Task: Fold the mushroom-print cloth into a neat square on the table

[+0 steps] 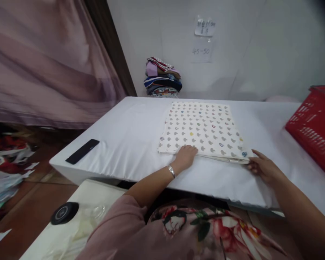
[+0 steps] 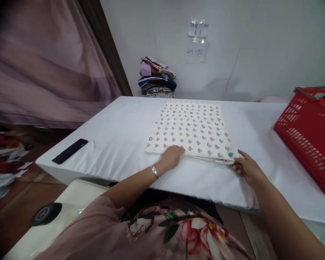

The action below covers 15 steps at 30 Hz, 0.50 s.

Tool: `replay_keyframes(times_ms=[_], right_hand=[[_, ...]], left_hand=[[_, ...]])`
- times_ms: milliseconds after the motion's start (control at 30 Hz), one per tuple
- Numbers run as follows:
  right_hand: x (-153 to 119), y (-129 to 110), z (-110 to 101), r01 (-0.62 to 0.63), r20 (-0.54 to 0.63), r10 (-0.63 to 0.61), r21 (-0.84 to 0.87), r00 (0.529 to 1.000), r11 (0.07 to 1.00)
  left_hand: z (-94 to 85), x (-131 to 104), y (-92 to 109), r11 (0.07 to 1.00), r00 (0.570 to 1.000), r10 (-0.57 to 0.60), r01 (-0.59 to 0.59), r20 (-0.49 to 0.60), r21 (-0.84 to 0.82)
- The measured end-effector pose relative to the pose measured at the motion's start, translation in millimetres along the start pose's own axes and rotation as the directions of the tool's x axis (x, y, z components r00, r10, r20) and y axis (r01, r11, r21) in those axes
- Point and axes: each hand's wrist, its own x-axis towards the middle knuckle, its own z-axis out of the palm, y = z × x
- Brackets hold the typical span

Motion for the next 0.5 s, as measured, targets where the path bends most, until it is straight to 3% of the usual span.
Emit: replay_keyframes(times_ms=[167, 267, 333, 400, 500], right_hand=[[-3, 4, -2, 0.003, 0.015, -0.005, 0.095, 1.0, 0.996], [-3, 8, -3, 0.044, 0.009, -0.045, 0.084, 0.999, 0.995], [-4, 10, -3, 0.069, 0.003, -0.069, 0.066, 0.998, 0.995], [-5, 11, -3, 0.082, 0.005, -0.083, 0.06, 0.997, 0.995], [-6, 10, -2, 0.095, 0.002, -0.095, 0.061, 0.995, 0.994]], left_hand=[[-23.2, -44, -57, 0.98, 0.979, -0.197, 0.198, -0.06, -0.001], [-32.9, -71, -83, 0.944, 0.931, -0.33, 0.33, -0.154, -0.026], [-37.3, -85, -92, 0.902, 0.873, -0.431, 0.425, -0.228, -0.079], [-40.2, -94, -95, 0.832, 0.786, -0.554, 0.531, -0.275, -0.16], [-41.8, -95, -91, 0.725, 0.675, -0.689, 0.639, -0.264, -0.257]])
